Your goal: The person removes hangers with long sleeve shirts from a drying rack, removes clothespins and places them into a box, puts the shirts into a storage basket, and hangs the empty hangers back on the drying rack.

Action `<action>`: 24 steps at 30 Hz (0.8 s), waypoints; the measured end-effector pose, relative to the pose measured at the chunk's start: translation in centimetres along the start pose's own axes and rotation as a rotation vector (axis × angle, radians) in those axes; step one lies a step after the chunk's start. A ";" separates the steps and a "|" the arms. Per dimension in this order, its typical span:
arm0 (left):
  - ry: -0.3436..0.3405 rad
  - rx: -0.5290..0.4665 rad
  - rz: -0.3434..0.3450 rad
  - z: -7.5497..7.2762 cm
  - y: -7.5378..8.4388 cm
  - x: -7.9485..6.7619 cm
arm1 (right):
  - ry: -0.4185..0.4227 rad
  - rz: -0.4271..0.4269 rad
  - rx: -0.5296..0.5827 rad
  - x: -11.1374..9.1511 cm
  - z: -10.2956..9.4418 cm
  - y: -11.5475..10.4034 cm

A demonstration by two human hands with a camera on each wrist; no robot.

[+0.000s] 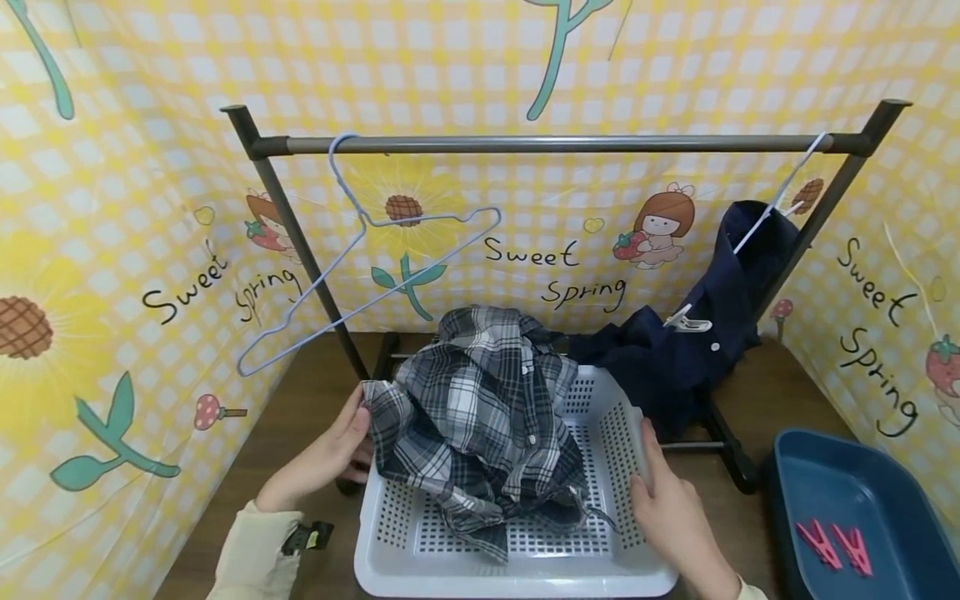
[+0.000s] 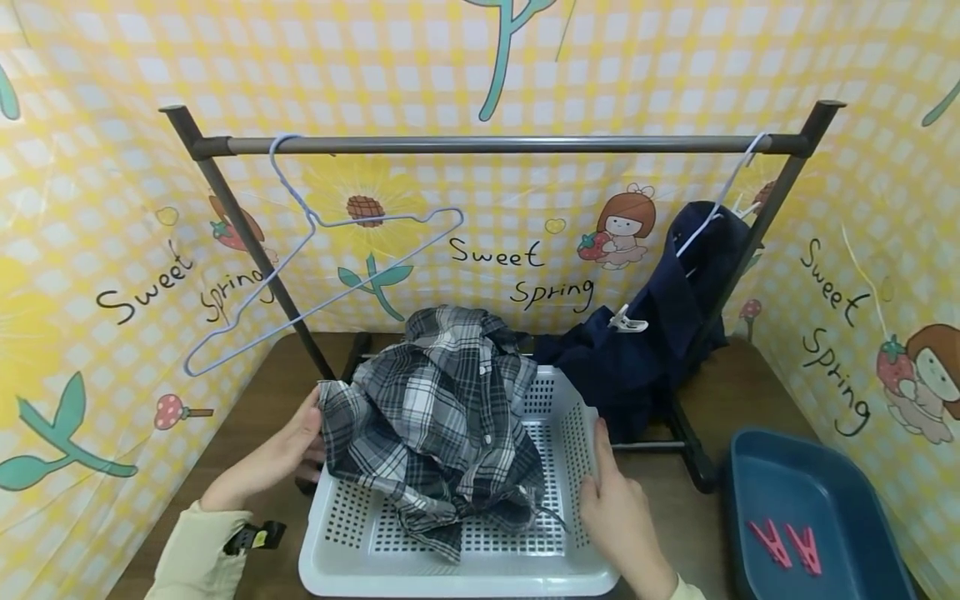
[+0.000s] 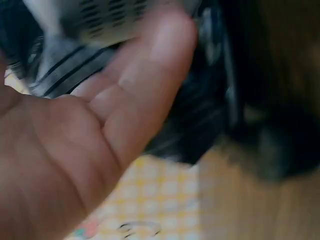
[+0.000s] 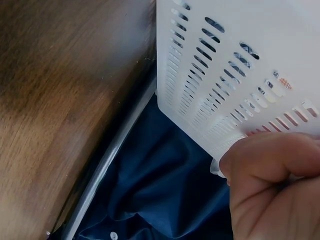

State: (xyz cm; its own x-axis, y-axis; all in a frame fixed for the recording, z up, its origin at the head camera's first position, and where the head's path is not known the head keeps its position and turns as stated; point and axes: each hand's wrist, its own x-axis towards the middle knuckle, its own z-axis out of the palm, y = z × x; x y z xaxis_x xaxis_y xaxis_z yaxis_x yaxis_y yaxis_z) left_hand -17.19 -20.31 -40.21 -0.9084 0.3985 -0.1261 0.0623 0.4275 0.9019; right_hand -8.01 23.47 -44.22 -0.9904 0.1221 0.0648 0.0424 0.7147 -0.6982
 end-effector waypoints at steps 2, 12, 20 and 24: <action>-0.032 -0.050 0.053 0.0 -0.5 1.1 | 0.010 -0.009 -0.006 -0.1 0.1 0.0; 0.234 0.106 0.119 0.0 4.2 6.3 | 0.019 -0.026 0.001 0.1 0.1 0.3; 0.129 0.524 0.315 3.5 9.4 6.7 | 0.004 0.039 0.001 0.0 0.2 -0.3; 0.026 0.624 0.449 5.5 11.9 5.4 | 0.008 0.080 0.005 0.0 0.3 -0.4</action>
State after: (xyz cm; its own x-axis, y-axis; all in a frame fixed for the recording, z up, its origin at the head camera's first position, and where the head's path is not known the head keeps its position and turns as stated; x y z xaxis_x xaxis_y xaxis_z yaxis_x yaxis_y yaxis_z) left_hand -19.12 -8.65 -32.44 -0.7501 0.6258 0.2137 0.6419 0.6113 0.4629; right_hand -8.04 22.94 -44.18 -0.9828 0.1841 0.0141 0.1208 0.6989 -0.7049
